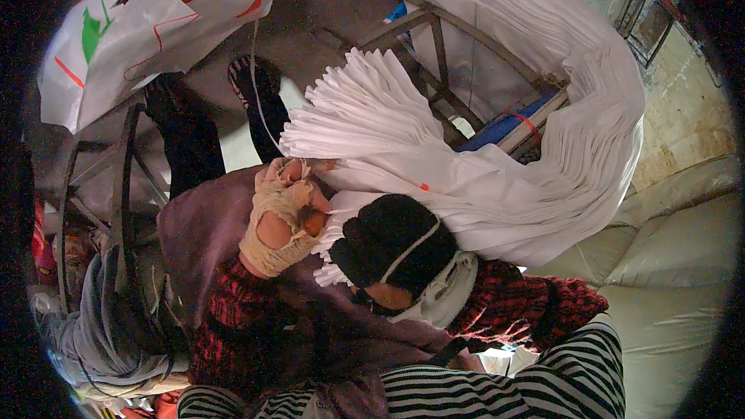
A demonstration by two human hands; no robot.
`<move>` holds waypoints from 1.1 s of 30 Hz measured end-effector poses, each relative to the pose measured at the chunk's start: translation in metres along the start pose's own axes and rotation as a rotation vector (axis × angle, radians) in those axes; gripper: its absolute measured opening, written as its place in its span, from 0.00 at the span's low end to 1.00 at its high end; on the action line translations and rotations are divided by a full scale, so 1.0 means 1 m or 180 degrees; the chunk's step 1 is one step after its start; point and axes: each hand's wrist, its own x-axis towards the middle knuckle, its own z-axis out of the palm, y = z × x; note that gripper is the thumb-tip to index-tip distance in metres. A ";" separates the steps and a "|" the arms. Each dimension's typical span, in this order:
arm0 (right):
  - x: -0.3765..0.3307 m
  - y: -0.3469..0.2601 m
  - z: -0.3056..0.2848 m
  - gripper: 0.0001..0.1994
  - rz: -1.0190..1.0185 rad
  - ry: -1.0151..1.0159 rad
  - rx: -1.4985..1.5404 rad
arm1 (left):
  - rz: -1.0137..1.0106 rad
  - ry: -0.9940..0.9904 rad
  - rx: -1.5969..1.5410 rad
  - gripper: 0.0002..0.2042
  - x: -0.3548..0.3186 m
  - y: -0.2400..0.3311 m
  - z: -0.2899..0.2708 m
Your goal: Folding and cutting a stack of white plastic sheets in a manufacturing setting.
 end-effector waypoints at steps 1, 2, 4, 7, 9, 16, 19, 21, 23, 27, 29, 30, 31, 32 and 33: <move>-0.001 -0.001 0.000 0.15 0.0011 0.0002 -0.0009 | 0.0012 -0.0004 -0.0006 0.12 0.001 0.001 -0.001; -0.002 0.000 0.004 0.15 0.0061 0.0088 0.0087 | 0.0003 -0.0008 0.0026 0.12 0.001 0.001 -0.001; -0.005 0.002 0.014 0.15 0.0108 0.0177 0.0194 | -0.0014 -0.0017 0.0065 0.12 0.001 0.001 0.000; -0.010 0.005 0.021 0.16 0.0072 0.0034 -0.0039 | 0.0077 0.0106 0.0221 0.11 0.001 0.002 0.000; -0.008 0.004 0.019 0.14 -0.0015 0.0235 0.0119 | 0.0143 0.0045 0.0185 0.11 0.001 0.000 0.003; -0.004 0.001 0.008 0.13 0.0001 -0.0107 0.0069 | -0.1495 0.0219 -0.3180 0.11 -0.002 0.014 0.013; -0.006 0.000 0.009 0.14 0.0082 -0.0044 0.0038 | -0.1732 0.0123 -0.2589 0.10 0.005 0.012 0.013; -0.006 0.001 0.008 0.13 -0.0040 0.0007 0.0028 | -0.1295 -0.0071 -0.1589 0.09 0.009 0.013 0.007; -0.008 0.002 0.012 0.14 -0.0034 0.0078 0.0092 | -0.1230 -0.0025 -0.1638 0.10 0.008 0.012 0.009; -0.003 0.000 0.007 0.13 -0.0090 0.0109 0.0096 | -0.1116 0.0139 -0.1600 0.09 0.002 0.006 0.021; -0.005 0.000 0.009 0.13 -0.0097 0.0108 0.0100 | -0.0947 -0.0022 -0.1183 0.09 0.002 0.007 0.017; -0.006 0.000 0.010 0.13 -0.0103 0.0109 0.0100 | -0.0772 -0.0181 -0.0766 0.08 0.003 0.008 0.014; -0.006 -0.001 0.009 0.13 -0.0104 0.0108 0.0104 | -0.0777 -0.0182 -0.0766 0.08 0.004 0.012 0.009; -0.008 -0.003 0.009 0.12 0.0121 -0.0006 0.0170 | -0.0551 -0.0264 -0.0336 0.08 0.006 0.017 0.004; -0.009 -0.003 0.009 0.12 0.0346 -0.0120 0.0236 | -0.0323 -0.0343 0.0093 0.08 0.006 0.020 0.002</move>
